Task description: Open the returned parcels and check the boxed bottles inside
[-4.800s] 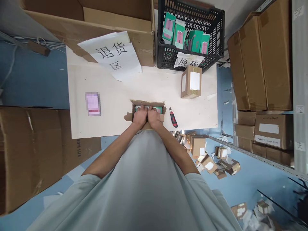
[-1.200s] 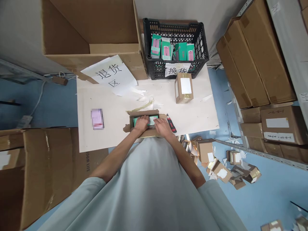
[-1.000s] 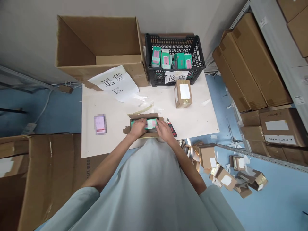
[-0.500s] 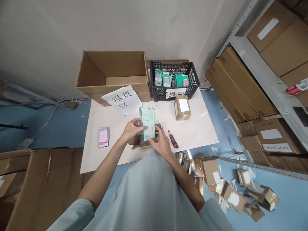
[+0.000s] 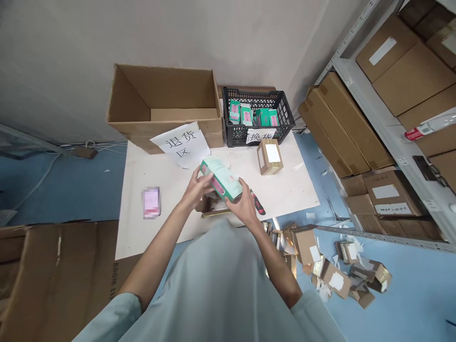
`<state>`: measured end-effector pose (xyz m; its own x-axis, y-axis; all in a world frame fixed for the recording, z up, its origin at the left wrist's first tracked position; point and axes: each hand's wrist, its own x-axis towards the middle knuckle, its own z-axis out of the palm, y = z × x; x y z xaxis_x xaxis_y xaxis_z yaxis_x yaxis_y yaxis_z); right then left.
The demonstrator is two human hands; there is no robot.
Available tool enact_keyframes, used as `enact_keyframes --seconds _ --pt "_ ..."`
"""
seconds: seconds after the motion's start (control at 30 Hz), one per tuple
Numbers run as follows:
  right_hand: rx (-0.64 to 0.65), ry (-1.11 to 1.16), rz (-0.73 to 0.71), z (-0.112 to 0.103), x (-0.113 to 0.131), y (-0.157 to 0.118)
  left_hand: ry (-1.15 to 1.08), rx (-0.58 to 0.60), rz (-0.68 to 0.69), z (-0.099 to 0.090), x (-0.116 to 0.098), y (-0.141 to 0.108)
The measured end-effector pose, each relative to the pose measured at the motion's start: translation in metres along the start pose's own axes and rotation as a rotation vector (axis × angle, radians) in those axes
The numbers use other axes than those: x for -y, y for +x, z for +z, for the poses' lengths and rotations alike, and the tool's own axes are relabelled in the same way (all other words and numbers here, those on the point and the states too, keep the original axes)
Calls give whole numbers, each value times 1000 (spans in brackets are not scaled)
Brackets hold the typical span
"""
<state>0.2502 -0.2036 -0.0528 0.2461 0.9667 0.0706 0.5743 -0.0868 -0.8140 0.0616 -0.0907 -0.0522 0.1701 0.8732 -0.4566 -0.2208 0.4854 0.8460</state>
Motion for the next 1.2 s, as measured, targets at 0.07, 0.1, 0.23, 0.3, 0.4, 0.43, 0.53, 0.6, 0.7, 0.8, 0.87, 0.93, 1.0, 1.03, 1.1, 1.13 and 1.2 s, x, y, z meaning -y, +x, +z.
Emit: enact_keyframes --seconds 0.07,0.1,0.23,0.3,0.4,0.43,0.53,0.6,0.7,0.8,0.87,0.93,1.0,1.03,1.1,1.13,1.2 --pt "118 129 35 -8 -3 8 -52 56 12 -28 -4 6" --pt "185 197 41 -11 -3 13 -48 99 13 -43 -6 8" --pt "325 388 41 -15 -1 36 16 275 20 -88 -11 14" --pt "252 419 67 -11 2 45 14 259 64 -99 -9 15" --pt "46 469 223 6 13 47 14 151 201 -97 0 14" --pt "10 520 298 15 18 44 31 102 267 -92 5 12" --pt "74 791 450 44 37 29 154 -31 497 -68 24 -4" --pt "115 954 459 60 49 21 280 -65 683 -52 39 -21" --pt "64 1032 444 67 58 17 546 2 974 -39 58 -43" --pt "108 999 444 54 54 18 748 102 1191 -40 67 -49" --pt "179 966 464 43 48 18 836 160 1281 -44 68 -46" --pt "217 928 476 34 40 17 908 218 1308 -46 66 -44" --pt "205 886 437 29 30 14 944 304 1268 -45 62 -47" --pt "191 867 400 27 23 13 939 346 1220 -43 59 -49" --pt "155 821 313 23 8 11 869 368 1090 -36 50 -51" --pt "140 790 275 20 -1 9 809 347 1016 -31 44 -51" --pt "135 719 212 13 -17 6 663 295 857 -18 28 -43"
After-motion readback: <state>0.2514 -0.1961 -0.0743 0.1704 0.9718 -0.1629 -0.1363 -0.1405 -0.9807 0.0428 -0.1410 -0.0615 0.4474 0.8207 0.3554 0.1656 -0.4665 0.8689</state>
